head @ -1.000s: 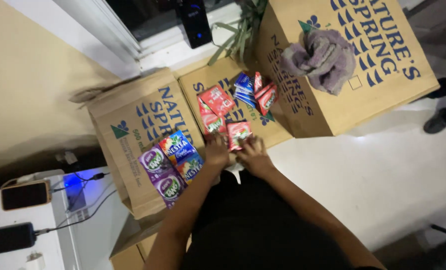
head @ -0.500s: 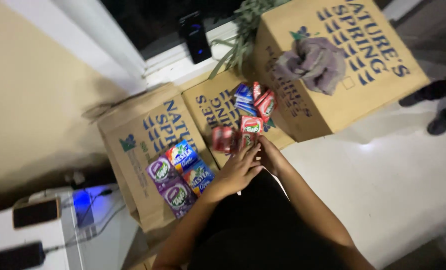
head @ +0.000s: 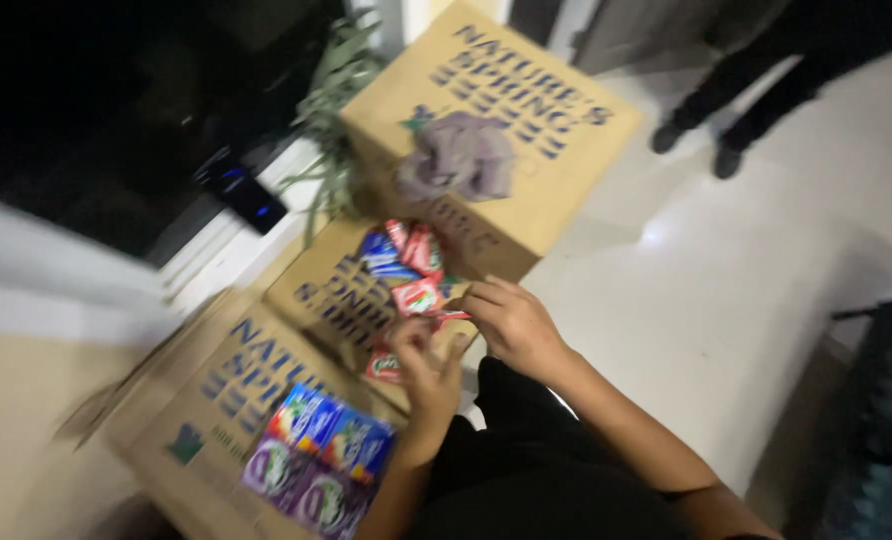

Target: The person wipes the surface of stacked cardboard boxes with a cloth. They then pick up small packets of drink mix, wipe them, and place them back on the boxes. Finally, they walk to a nearby shelf and place some of the packets on it.

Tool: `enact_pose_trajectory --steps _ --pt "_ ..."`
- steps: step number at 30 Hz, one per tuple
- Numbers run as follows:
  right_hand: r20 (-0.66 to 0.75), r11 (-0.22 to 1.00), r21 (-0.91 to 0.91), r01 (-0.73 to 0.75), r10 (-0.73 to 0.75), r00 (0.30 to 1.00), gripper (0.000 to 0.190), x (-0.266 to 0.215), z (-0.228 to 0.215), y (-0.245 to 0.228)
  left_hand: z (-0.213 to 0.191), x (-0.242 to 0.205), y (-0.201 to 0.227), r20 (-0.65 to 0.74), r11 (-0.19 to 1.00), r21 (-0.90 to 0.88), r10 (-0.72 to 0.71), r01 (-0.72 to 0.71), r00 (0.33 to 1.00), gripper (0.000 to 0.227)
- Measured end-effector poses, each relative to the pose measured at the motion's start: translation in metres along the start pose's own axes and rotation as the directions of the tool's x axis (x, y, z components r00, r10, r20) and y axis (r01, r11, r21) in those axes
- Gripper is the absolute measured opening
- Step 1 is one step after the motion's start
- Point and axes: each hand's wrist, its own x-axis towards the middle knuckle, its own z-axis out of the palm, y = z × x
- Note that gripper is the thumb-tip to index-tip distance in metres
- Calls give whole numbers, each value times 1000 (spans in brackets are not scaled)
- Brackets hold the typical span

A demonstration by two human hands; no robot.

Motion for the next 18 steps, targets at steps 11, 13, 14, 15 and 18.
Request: enact_pose_trajectory --steps 11,13,14,15,18 --pt "-206 914 336 -229 308 929 12 7 -92 82 62 100 12 79 972 183 -164 147 983 33" --pt "-343 885 419 -203 361 867 15 3 -99 116 83 132 30 153 950 311 -22 -27 988 31" --pt "-346 887 415 -201 358 867 15 5 -107 130 93 146 31 153 951 308 -18 -30 988 31" --pt "-311 780 572 -253 492 813 21 7 -115 142 103 160 33 219 969 246 -56 1 974 29" --pt "-246 623 729 -283 624 742 30 11 -131 185 134 196 40 311 972 231 -118 46 943 29"
